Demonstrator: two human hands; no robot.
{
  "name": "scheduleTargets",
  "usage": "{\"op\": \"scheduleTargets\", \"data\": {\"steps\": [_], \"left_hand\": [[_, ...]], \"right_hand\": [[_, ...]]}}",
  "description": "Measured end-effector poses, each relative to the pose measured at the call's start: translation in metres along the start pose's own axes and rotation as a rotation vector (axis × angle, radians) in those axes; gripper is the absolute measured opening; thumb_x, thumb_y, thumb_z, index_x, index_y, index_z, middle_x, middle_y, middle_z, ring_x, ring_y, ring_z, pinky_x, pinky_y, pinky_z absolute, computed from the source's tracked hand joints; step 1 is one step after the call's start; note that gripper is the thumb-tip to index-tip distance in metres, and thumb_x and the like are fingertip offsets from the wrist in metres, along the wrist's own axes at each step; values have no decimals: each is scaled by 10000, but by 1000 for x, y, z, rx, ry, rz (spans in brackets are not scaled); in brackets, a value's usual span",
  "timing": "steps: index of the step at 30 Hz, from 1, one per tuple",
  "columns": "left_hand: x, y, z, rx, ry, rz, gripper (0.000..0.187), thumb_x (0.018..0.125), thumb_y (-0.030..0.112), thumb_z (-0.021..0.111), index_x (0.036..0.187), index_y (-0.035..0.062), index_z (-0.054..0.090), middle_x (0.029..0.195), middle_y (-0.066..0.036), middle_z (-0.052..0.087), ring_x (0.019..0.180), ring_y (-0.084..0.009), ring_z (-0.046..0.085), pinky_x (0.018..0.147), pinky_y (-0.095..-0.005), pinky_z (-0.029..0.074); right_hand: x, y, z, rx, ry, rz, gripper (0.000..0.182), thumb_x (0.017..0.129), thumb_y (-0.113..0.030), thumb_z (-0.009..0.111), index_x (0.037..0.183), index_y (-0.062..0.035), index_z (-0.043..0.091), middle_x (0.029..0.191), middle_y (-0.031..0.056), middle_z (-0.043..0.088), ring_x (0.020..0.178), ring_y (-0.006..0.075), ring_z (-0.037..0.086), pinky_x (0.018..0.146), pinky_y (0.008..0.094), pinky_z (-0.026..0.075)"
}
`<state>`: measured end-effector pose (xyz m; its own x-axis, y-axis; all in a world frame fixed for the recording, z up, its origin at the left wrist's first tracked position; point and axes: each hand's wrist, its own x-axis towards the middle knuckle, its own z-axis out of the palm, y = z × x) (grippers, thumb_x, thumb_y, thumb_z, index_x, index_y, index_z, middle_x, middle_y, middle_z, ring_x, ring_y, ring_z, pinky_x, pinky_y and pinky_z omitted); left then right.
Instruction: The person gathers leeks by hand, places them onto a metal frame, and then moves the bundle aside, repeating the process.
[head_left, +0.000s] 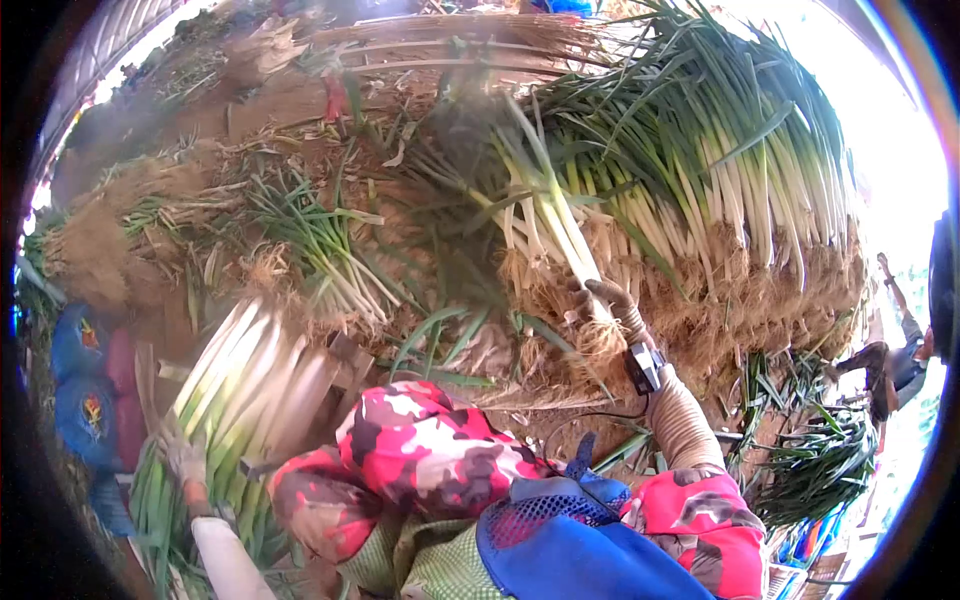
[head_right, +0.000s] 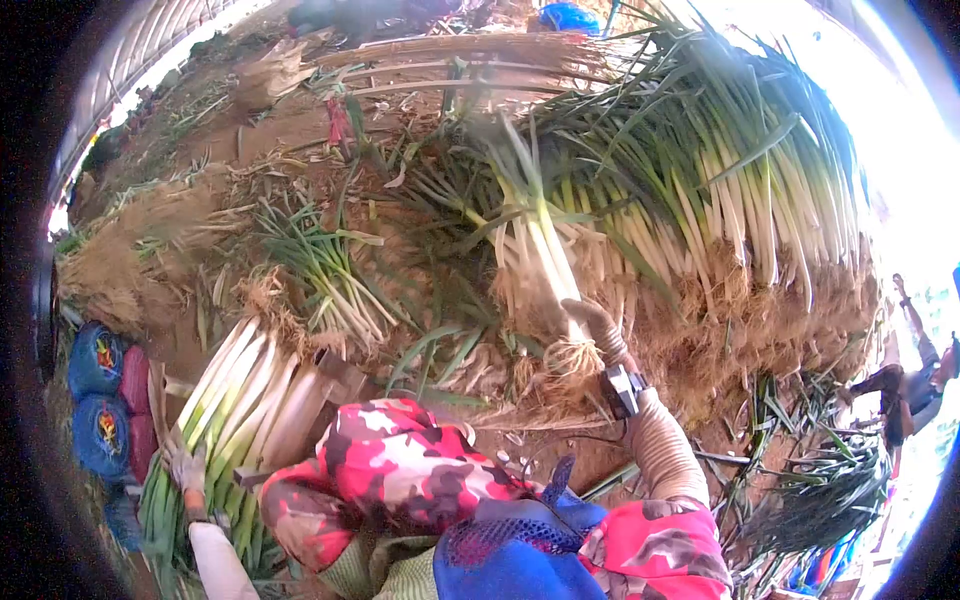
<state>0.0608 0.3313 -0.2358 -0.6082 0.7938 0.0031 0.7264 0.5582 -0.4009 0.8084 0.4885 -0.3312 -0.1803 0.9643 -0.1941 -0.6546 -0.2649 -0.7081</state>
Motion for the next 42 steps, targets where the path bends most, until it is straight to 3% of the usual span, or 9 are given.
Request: {"op": "scheduleTargets", "data": {"steps": [6,12,19,23,26,27,32,35,42], "left_hand": [[-22,36,-4,-1332,-163,228,503,904,182,587,1327,-50,444,1373,-157,471,1274,-211,439,1035,-328,372],[-141,194,-169,-1534,-236,791,469,856,150,571,1295,2,496,1115,-137,620,883,-176,636,721,-271,528],[-198,315,-205,-2429,-1248,839,453,905,336,606,1195,1,514,981,-182,646,804,-293,686,623,-389,599],[-201,326,-201,-2658,-843,598,358,869,269,657,1088,1,564,916,-185,653,724,-309,681,561,-388,594],[-171,321,-179,-2374,-836,46,334,850,235,673,1080,10,581,937,-167,658,685,-293,675,556,-389,590],[-181,314,-179,-2319,-409,175,372,840,228,687,1123,11,581,942,-148,654,720,-247,670,541,-378,586],[-178,323,-154,-2457,-108,451,377,869,214,662,1192,37,579,1025,-59,635,869,-147,625,555,-296,566],[-188,297,-183,-2694,-445,407,360,918,218,609,1241,67,559,1000,-30,643,830,-117,626,565,-241,557],[-196,285,-209,-2334,-88,395,161,911,171,614,979,32,659,777,-37,653,599,-86,587,515,-246,513]], "right_hand": [[-82,-35,107,-15,16,81,469,860,-41,578,1277,61,389,985,126,546,714,119,562,554,230,531],[-148,-71,168,21,-203,101,575,802,-59,600,1317,26,359,902,105,530,612,108,524,469,209,464],[-236,-85,198,-183,-122,131,731,656,-70,711,1296,48,378,801,92,510,554,119,461,391,240,393],[-254,-83,181,-397,-100,170,869,504,-119,771,1309,36,484,971,88,628,810,162,593,739,256,478],[-261,-80,190,-429,-133,191,876,482,-121,773,1295,50,495,967,90,632,795,164,595,727,259,480],[-261,-79,193,-442,-148,190,877,477,-122,773,1291,54,497,965,91,634,791,164,595,724,260,481],[-241,-63,173,-347,-222,122,803,539,-82,718,1276,83,448,806,170,583,458,207,495,383,327,405],[-235,-67,172,-307,-314,224,738,586,-8,667,1276,83,422,757,180,547,432,214,481,355,340,388],[-235,-65,177,-236,-290,226,720,607,23,647,1285,100,415,814,213,577,513,233,531,414,333,429]]}}
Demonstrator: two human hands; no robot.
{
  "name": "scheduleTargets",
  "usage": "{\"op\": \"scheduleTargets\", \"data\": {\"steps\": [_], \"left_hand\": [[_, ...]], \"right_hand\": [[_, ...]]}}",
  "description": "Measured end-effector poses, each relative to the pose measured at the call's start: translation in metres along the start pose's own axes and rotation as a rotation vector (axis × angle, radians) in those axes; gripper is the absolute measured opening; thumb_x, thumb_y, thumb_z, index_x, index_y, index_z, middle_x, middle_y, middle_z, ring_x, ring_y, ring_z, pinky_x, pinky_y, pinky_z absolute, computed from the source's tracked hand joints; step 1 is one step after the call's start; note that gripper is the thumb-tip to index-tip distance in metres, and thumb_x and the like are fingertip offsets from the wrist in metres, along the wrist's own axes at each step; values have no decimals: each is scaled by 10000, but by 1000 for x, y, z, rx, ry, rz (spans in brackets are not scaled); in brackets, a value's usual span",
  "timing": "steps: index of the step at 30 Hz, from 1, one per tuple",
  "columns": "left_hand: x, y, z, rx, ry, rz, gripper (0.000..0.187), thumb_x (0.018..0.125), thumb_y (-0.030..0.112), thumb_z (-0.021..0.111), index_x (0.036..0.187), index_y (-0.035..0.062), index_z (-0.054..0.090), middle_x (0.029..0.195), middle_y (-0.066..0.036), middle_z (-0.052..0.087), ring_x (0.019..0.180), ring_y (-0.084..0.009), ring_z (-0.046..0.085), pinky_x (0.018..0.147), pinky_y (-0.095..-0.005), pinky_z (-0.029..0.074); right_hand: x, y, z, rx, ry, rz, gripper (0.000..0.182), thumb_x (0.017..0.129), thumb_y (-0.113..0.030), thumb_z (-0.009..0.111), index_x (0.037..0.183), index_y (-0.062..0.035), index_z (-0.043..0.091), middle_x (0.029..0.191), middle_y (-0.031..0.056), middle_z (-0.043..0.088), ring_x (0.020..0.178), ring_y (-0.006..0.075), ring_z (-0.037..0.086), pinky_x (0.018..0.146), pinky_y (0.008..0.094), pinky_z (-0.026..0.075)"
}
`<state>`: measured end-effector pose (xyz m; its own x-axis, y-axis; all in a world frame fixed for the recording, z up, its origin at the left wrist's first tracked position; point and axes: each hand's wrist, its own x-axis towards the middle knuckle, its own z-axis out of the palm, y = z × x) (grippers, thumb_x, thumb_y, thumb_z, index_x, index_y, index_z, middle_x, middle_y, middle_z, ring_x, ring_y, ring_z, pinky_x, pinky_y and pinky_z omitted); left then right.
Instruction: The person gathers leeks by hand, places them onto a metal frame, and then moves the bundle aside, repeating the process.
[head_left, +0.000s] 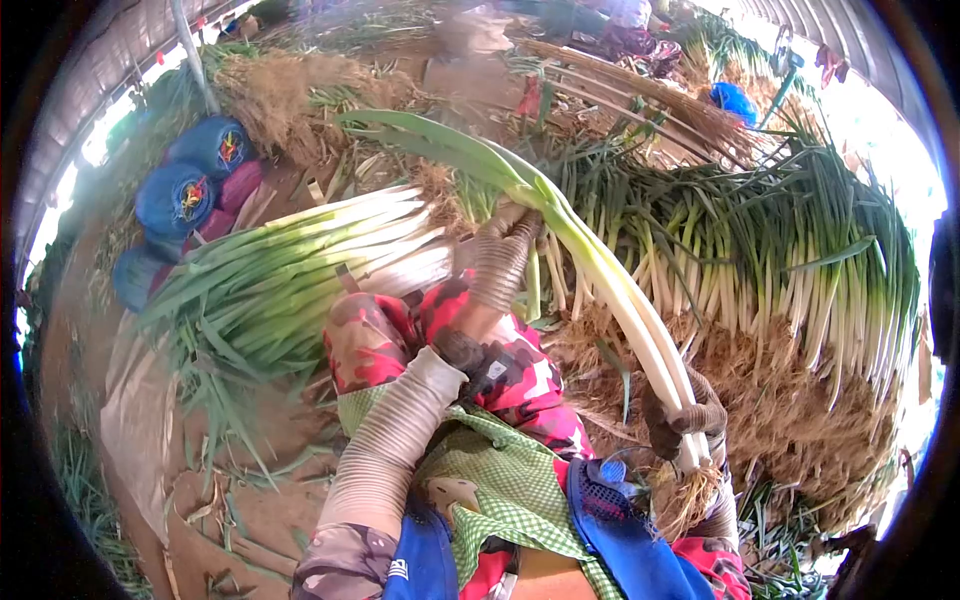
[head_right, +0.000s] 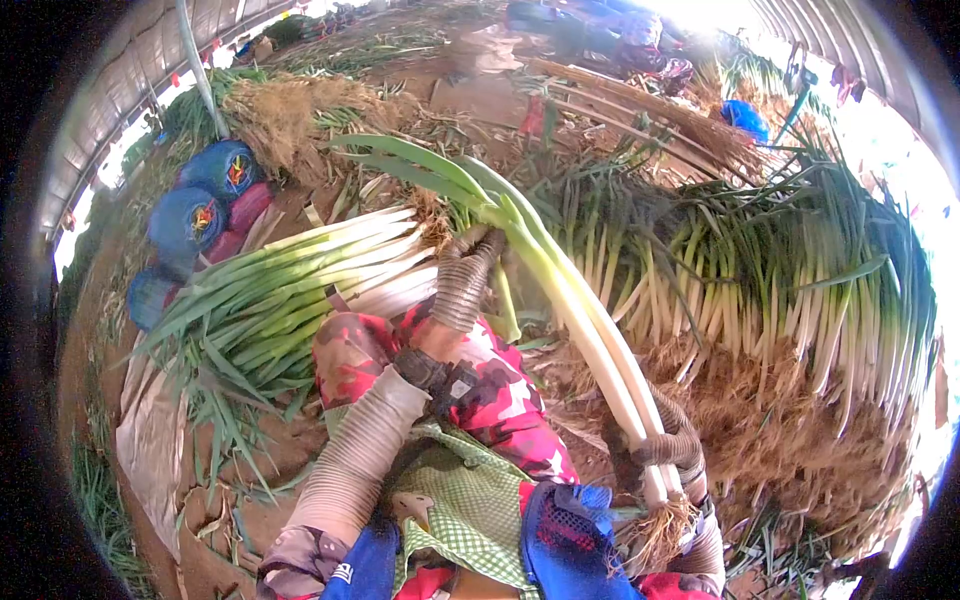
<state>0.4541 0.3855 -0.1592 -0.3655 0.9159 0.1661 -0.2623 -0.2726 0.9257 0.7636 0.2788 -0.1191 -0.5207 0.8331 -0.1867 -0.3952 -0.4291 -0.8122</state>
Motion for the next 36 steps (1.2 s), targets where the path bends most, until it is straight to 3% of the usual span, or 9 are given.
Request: {"op": "scheduleTargets", "data": {"steps": [7,8,11,14,17,20,26,30,36], "left_hand": [[-102,-65,44,439,-929,649,128,673,166,677,784,103,676,760,-109,642,670,-277,627,614,-400,506],[-136,-35,57,949,-1480,274,99,719,147,648,792,82,665,802,-110,649,752,-312,617,696,-384,503],[-152,-114,64,605,-1490,331,232,727,176,686,918,47,654,895,-125,652,822,-281,621,749,-394,498],[-90,-82,68,689,-1024,351,410,819,293,666,1120,31,571,1026,-100,630,938,-252,609,818,-377,503],[-39,-22,27,-768,-557,-339,421,880,426,623,1102,78,540,1077,-152,622,972,-305,629,852,-415,541],[7,25,-19,-1132,-425,-121,494,840,424,669,1124,47,522,1001,-210,616,957,-369,629,843,-509,540],[-7,108,-93,-765,88,179,446,841,339,672,1145,52,517,951,-123,616,894,-259,640,747,-356,551],[-40,169,-183,-556,259,439,417,838,315,684,1110,37,536,955,-119,623,865,-246,637,729,-353,552],[-52,204,-321,-623,318,534,374,834,279,703,1059,13,566,961,-113,633,821,-225,632,703,-348,555]], "right_hand": [[37,-10,-61,178,-130,-33,726,648,-47,759,1278,122,441,991,193,632,791,231,640,683,279,553],[40,-17,-47,118,-126,-99,772,616,-70,784,1283,117,444,995,183,634,807,225,640,710,277,554],[43,-38,-9,-82,-81,-151,859,554,-107,811,1299,103,440,1011,172,640,836,230,646,755,308,558],[34,-48,14,-444,62,-111,922,508,-131,814,1322,77,433,1025,169,647,842,238,652,772,345,561],[23,-37,28,-464,-39,-37,949,508,-60,796,1363,46,398,1014,159,651,819,245,651,740,365,560],[28,-20,22,-503,-361,133,936,564,-27,789,1383,28,339,1004,135,630,877,228,631,767,362,537],[88,-3,51,-619,-556,390,613,832,-9,634,1365,-5,330,1034,91,594,864,167,594,758,307,512],[174,-5,94,-992,-783,126,497,913,-153,597,1351,-18,404,1302,125,519,1169,168,502,978,302,422],[338,15,176,-1413,-835,-633,398,862,-214,613,1212,-64,500,909,199,652,829,364,649,712,432,503]]}}
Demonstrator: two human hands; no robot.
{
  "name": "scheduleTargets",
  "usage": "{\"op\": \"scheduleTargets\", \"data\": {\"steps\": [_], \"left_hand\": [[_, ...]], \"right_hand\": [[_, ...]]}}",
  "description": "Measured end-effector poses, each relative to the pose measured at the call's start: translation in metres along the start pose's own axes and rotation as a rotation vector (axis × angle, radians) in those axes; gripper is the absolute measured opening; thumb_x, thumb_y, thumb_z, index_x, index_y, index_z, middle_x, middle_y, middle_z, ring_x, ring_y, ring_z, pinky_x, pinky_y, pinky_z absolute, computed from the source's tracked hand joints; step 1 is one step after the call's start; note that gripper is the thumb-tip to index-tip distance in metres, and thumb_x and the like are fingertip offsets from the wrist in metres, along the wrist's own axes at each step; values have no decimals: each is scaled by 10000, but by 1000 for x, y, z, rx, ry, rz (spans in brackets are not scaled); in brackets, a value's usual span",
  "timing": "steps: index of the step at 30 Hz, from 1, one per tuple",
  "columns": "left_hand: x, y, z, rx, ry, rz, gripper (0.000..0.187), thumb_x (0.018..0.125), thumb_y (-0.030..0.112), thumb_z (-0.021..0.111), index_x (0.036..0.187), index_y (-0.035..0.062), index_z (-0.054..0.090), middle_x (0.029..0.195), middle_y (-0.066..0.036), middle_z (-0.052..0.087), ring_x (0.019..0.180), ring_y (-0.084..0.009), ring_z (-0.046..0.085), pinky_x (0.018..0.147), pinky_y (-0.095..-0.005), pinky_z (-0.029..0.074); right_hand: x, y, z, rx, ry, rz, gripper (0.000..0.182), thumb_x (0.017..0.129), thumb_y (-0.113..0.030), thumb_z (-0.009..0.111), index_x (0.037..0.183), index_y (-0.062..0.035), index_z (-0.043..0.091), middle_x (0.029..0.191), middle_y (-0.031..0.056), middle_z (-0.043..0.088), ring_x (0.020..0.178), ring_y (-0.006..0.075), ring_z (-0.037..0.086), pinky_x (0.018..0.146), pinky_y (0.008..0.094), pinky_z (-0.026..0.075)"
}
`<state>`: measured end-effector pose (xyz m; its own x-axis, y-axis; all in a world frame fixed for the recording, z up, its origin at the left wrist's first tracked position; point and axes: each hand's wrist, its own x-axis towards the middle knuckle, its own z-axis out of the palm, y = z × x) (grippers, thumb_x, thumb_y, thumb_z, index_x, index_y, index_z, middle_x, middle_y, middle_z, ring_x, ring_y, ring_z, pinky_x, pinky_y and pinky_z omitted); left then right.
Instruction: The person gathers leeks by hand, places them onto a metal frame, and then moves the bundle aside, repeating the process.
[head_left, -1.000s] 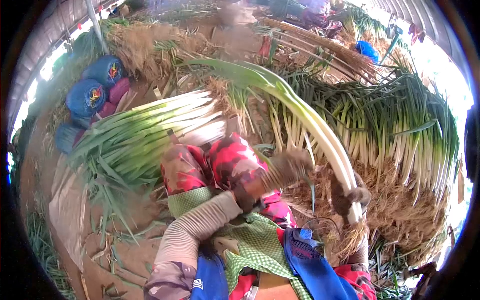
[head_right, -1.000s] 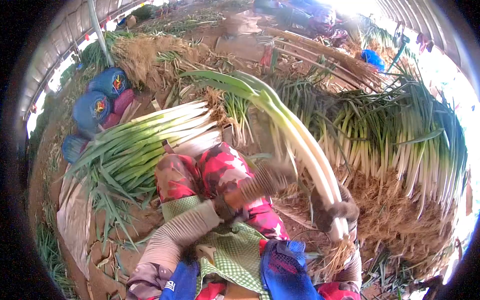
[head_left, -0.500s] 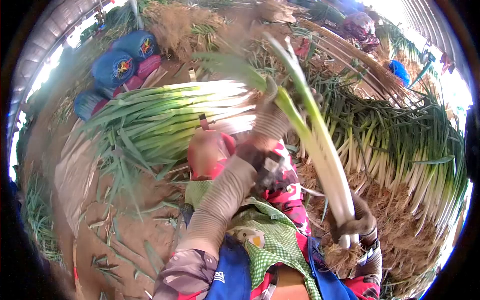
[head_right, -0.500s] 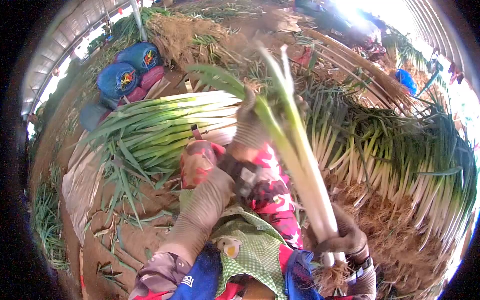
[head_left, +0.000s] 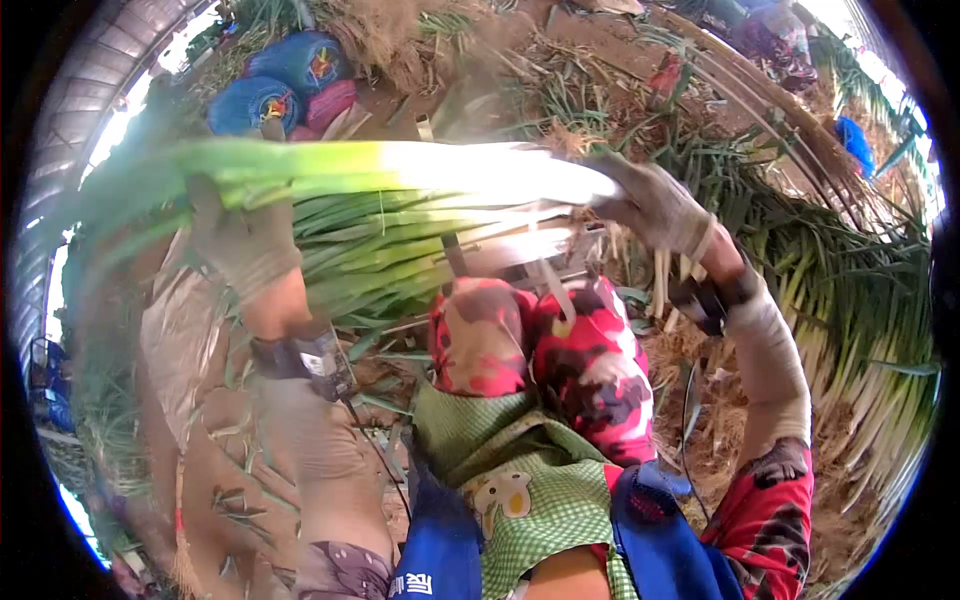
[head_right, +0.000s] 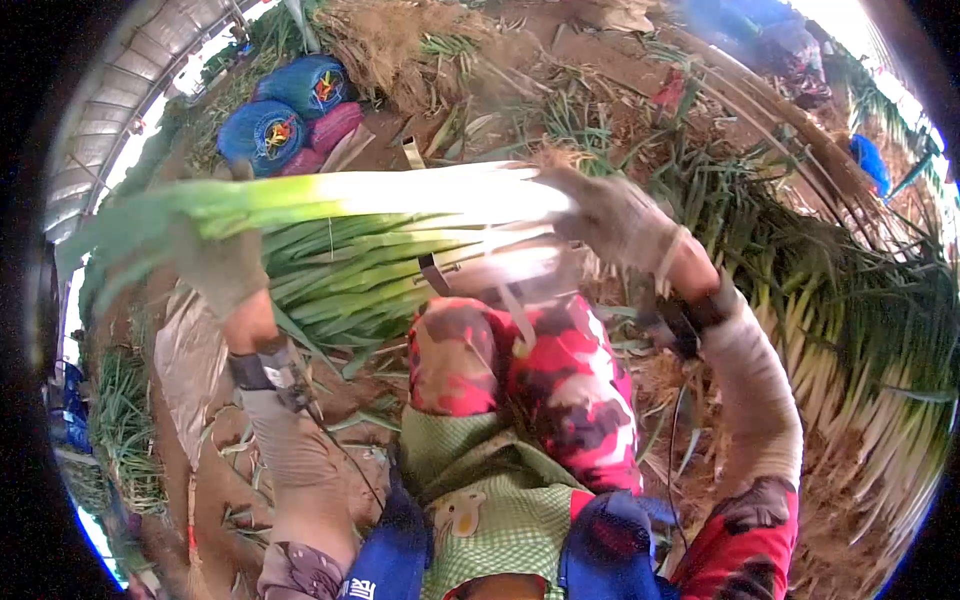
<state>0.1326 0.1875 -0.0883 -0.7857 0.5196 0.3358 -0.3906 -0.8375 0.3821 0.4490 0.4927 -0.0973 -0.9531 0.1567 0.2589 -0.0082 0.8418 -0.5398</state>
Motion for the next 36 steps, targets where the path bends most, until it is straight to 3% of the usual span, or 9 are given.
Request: {"op": "scheduleTargets", "data": {"steps": [7,9,16,19,20,22,24,31,36], "left_hand": [[-17,-59,-111,836,698,-645,395,819,298,707,1066,21,573,1044,-124,614,909,-265,603,763,-398,513],[-29,-51,-113,1250,470,-626,434,840,317,667,1146,34,546,1158,-139,573,1045,-300,566,897,-467,465],[3,-121,-104,2565,-471,543,661,871,628,440,1192,63,566,1296,-137,500,1314,-351,343,1061,-588,203],[20,-128,-90,2955,-504,-12,687,907,629,348,1347,118,480,1362,-150,452,1311,-374,348,1076,-567,206],[24,-139,-82,3007,-522,-326,683,914,618,342,1384,134,452,1390,-152,431,1320,-374,338,1082,-564,201],[19,-131,-136,2945,-691,288,643,934,595,326,1382,155,463,1292,-146,488,1215,-344,414,1031,-539,270],[18,-128,-173,2843,-832,755,613,955,572,306,1393,171,453,1200,-144,522,1104,-310,481,972,-518,337],[35,-133,-177,2900,-717,628,482,979,470,339,1432,309,376,1435,-47,401,1224,-336,414,1038,-512,293],[33,-130,-185,2963,-703,655,476,985,449,343,1432,291,380,1444,-40,393,1223,-345,408,1042,-509,287]], "right_hand": [[100,174,126,-190,-187,347,294,879,-275,585,1108,-91,575,998,175,646,923,351,629,791,437,498],[99,199,152,-229,-181,284,276,869,-255,588,1090,-90,578,1027,177,632,944,366,615,800,455,486],[83,204,168,-383,40,225,347,827,-231,615,1133,-84,548,1063,180,598,972,374,580,846,469,446],[83,166,168,-615,149,208,392,814,-178,614,1171,-51,516,1114,168,551,1048,346,508,893,466,391],[81,179,186,-312,115,195,366,873,-179,545,1221,-76,498,1195,169,489,1111,349,467,974,504,341],[71,218,249,-407,477,-141,318,948,-161,444,1254,-104,510,1243,166,466,1240,358,394,1102,552,239],[73,220,236,-483,268,-199,371,890,-151,488,1256,-94,516,1188,154,527,1262,355,384,1078,567,272],[-7,177,145,-70,534,96,409,738,-107,636,1140,-82,564,1117,145,561,1050,345,520,874,443,447],[-182,243,164,110,539,868,176,821,-89,557,990,-46,582,840,176,597,792,352,596,689,438,469]]}}
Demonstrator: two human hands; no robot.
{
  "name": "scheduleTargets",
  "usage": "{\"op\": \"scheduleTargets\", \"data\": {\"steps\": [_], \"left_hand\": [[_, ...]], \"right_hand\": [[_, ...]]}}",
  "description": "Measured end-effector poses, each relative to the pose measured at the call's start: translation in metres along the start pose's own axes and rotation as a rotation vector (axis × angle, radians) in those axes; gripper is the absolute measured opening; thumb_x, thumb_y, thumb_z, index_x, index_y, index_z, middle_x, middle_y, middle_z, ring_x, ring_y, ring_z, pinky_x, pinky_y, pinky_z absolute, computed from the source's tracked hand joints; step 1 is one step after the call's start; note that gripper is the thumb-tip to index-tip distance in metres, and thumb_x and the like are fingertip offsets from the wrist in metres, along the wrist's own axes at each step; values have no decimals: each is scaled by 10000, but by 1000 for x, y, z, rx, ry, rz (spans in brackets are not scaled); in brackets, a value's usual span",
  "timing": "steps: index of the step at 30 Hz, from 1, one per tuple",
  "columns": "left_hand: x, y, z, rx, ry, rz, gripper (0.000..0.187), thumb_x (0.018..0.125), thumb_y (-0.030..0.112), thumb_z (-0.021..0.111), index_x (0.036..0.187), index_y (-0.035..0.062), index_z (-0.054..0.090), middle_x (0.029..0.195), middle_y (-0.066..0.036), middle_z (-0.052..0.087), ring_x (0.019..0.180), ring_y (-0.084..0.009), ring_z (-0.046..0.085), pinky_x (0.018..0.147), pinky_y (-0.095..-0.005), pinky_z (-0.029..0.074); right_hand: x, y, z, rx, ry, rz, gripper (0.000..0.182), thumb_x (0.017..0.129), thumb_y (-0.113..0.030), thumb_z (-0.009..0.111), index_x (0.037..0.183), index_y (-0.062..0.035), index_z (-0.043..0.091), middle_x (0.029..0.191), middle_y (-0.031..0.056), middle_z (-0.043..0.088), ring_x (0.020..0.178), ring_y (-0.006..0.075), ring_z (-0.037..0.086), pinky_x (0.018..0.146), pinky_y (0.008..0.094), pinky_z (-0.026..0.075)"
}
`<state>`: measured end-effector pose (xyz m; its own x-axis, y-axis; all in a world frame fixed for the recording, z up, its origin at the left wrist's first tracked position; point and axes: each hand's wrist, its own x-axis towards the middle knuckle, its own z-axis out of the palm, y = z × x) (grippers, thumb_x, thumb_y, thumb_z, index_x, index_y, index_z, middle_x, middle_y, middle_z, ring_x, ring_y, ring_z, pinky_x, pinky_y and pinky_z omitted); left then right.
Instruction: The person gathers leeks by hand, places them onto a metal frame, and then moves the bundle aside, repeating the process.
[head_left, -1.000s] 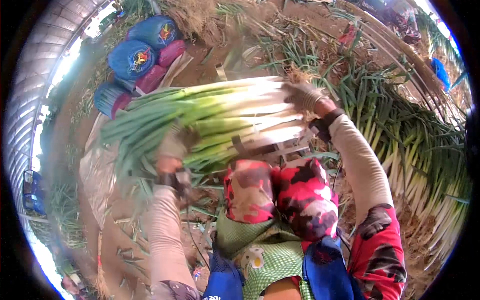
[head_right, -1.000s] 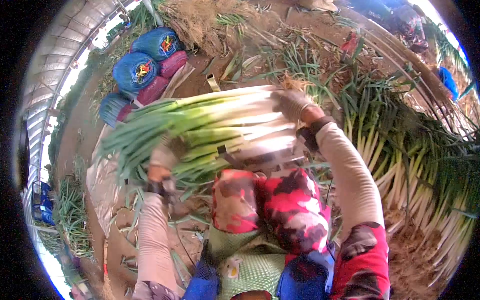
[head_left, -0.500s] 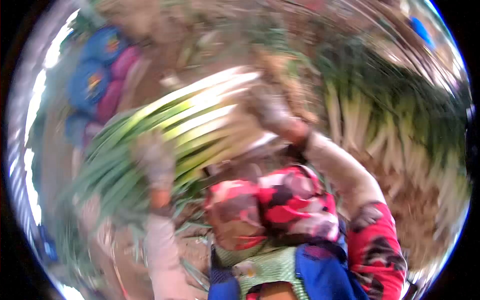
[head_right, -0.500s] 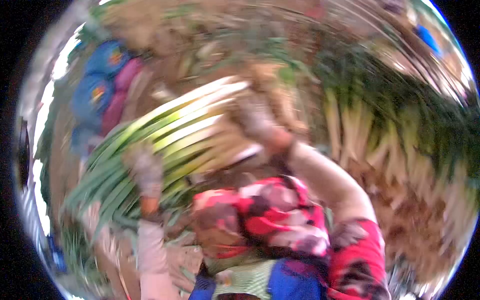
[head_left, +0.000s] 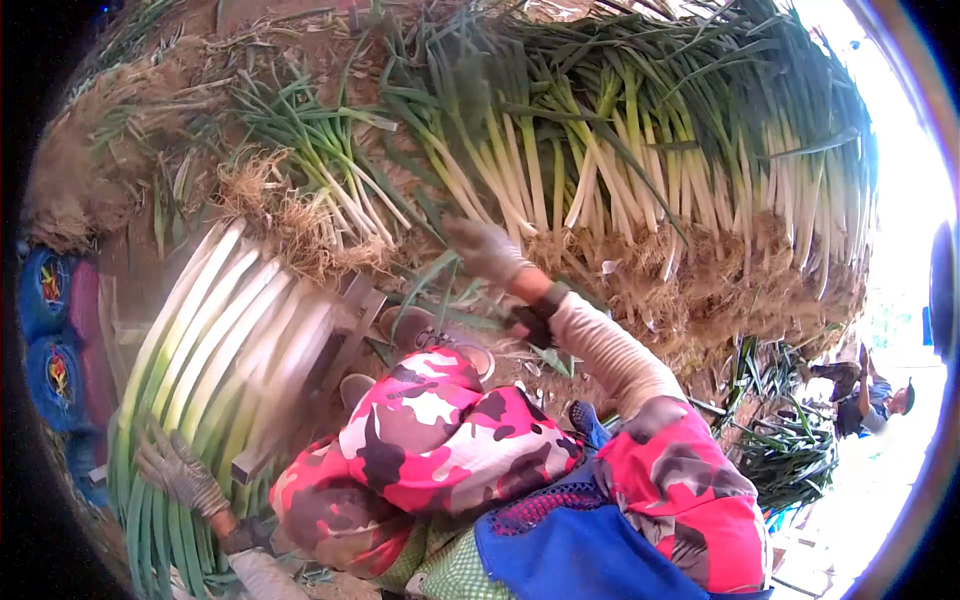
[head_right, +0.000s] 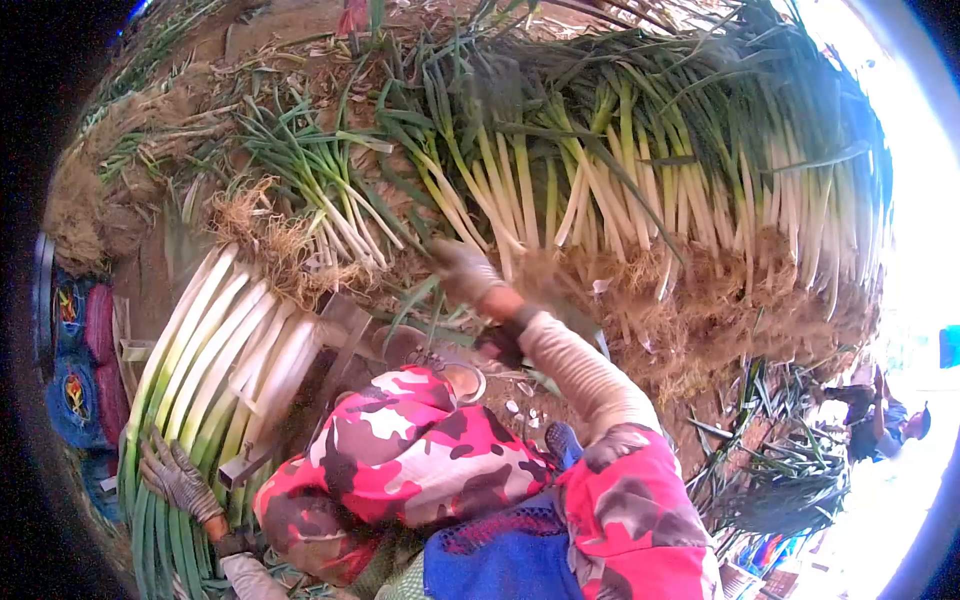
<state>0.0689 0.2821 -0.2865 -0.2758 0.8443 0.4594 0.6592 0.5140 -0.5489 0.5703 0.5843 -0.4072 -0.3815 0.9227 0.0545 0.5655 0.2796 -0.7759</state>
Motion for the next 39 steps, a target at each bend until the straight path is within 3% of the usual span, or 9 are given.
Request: {"op": "scheduleTargets", "data": {"steps": [3,5,10,14,16,24,28,34,39], "left_hand": [[0,2,0,-40,75,29,477,985,441,350,1427,269,396,1421,-36,424,1202,-333,420,1024,-493,312],[3,3,-5,-35,59,39,477,986,423,359,1423,238,407,1396,-42,452,1183,-328,430,1015,-480,325],[4,4,-6,-50,40,56,455,995,364,371,1414,194,424,1389,-87,454,1195,-343,424,1038,-478,309],[6,5,-8,-65,2,70,446,1001,350,369,1392,148,446,1389,-98,455,1225,-328,421,1047,-467,307],[10,9,-15,-86,0,79,450,1003,354,367,1375,118,457,1374,-90,474,1225,-315,435,1038,-452,316],[5,9,-9,-43,31,88,448,1005,353,357,1365,113,472,1383,-90,467,1228,-328,431,1039,-461,317],[7,13,-15,-33,35,93,442,1003,343,370,1357,103,480,1373,-103,477,1229,-332,433,1033,-464,322],[2,5,-5,26,-9,41,480,1004,416,315,1403,176,430,1409,-79,435,1266,-325,394,1050,-484,298],[-3,2,-3,24,-2,58,482,1004,411,319,1404,167,427,1400,-86,443,1266,-322,396,1057,-476,296]], "right_hand": [[-35,125,-9,-413,-88,210,175,844,-191,603,983,-93,640,837,101,674,771,264,654,690,415,524],[-35,144,-24,-629,-93,385,189,832,-179,579,970,-75,655,860,196,660,808,362,646,725,410,514],[-3,174,-50,-428,375,345,207,824,-151,554,985,-86,668,887,218,658,863,408,628,773,455,507],[32,187,-43,-549,33,484,325,840,-171,549,1136,-43,595,1034,190,652,927,405,619,789,457,516],[29,175,-30,-946,-304,234,355,847,-226,573,1139,-25,561,1097,195,626,972,367,624,796,455,523],[23,134,40,-652,-588,463,325,811,-127,597,1132,-87,565,1101,148,569,970,334,627,786,418,539],[32,180,19,-815,116,381,553,804,-281,653,1258,-37,450,1190,233,545,1090,380,573,870,436,505],[67,176,-12,-383,-94,899,551,795,-245,645,1266,-35,451,1206,230,561,1083,372,575,892,411,486],[50,154,-5,-463,67,683,364,795,-207,632,1067,-4,499,973,268,635,900,443,613,784,480,497]]}}
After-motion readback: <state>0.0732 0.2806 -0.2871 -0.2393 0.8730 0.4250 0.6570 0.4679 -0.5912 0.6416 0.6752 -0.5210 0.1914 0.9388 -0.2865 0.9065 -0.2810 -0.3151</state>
